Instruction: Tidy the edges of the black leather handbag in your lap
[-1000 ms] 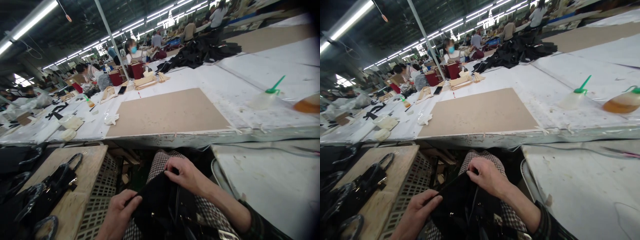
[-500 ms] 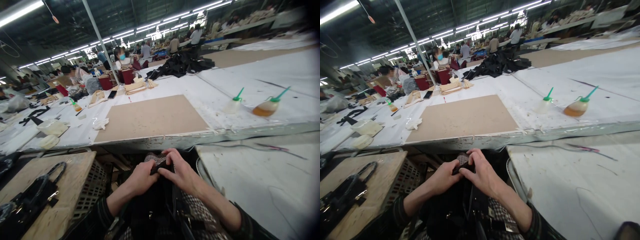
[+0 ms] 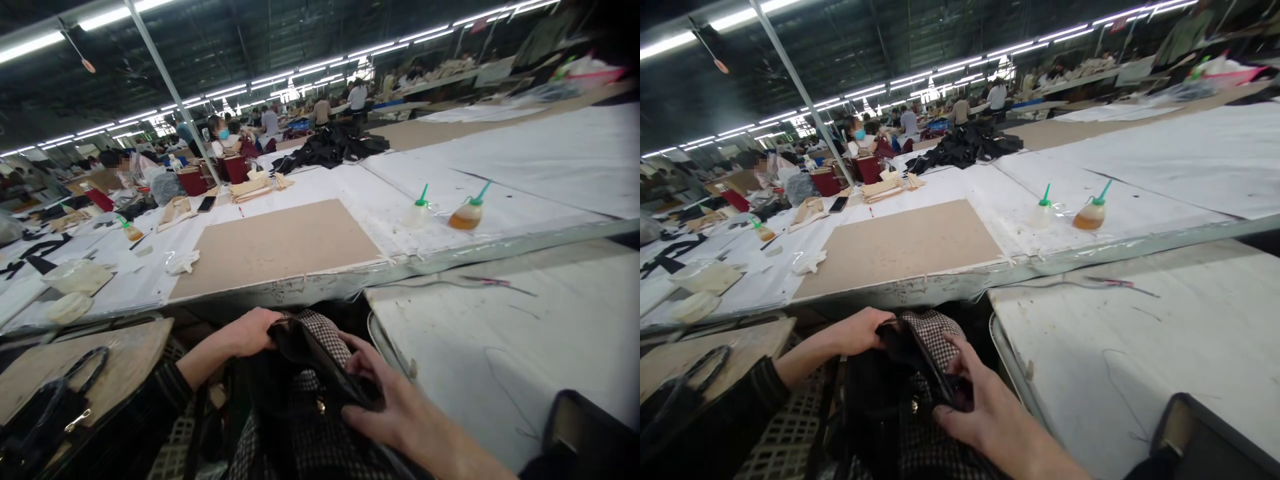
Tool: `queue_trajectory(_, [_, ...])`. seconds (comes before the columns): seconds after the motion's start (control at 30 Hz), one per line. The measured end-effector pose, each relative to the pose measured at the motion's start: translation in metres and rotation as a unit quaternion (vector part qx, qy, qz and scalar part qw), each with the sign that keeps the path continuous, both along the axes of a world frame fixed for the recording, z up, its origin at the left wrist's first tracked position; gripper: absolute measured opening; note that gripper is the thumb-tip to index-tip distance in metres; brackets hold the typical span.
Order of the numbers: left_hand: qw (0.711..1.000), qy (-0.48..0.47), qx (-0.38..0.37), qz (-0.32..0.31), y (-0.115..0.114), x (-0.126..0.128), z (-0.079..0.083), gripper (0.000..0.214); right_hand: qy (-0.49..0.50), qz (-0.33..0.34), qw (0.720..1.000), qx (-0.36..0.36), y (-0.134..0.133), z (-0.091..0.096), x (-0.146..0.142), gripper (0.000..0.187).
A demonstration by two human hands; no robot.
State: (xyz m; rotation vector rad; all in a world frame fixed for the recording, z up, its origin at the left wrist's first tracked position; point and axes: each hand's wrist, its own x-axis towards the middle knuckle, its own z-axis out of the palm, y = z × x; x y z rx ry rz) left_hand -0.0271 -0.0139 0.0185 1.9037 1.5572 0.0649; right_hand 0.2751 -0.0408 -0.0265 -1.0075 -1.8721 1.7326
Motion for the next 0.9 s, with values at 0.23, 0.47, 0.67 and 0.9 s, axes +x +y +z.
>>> queue_trajectory(0.23, [0.983,0.04,-0.139,-0.117,-0.013,-0.01,0.018,0.02,0.175,0.076,0.954,-0.23,0.032,-0.04,0.039,0.071])
queue_trajectory(0.47, [0.977,-0.171,-0.105,0.07,-0.005,-0.001,-0.024,0.039,0.061,0.076,0.994,-0.046,0.053,-0.066,0.027,0.048])
queue_trajectory(0.67, [0.978,-0.143,-0.137,0.062,0.005,-0.005,-0.026,0.023,0.116,0.048,0.99,-0.066,0.059,-0.054,0.021,0.043])
queue_trajectory(0.9, [0.977,-0.165,-0.132,0.032,0.013,-0.014,-0.033,0.014,-0.021,0.001,0.999,0.024,0.053,-0.044,-0.003,0.034])
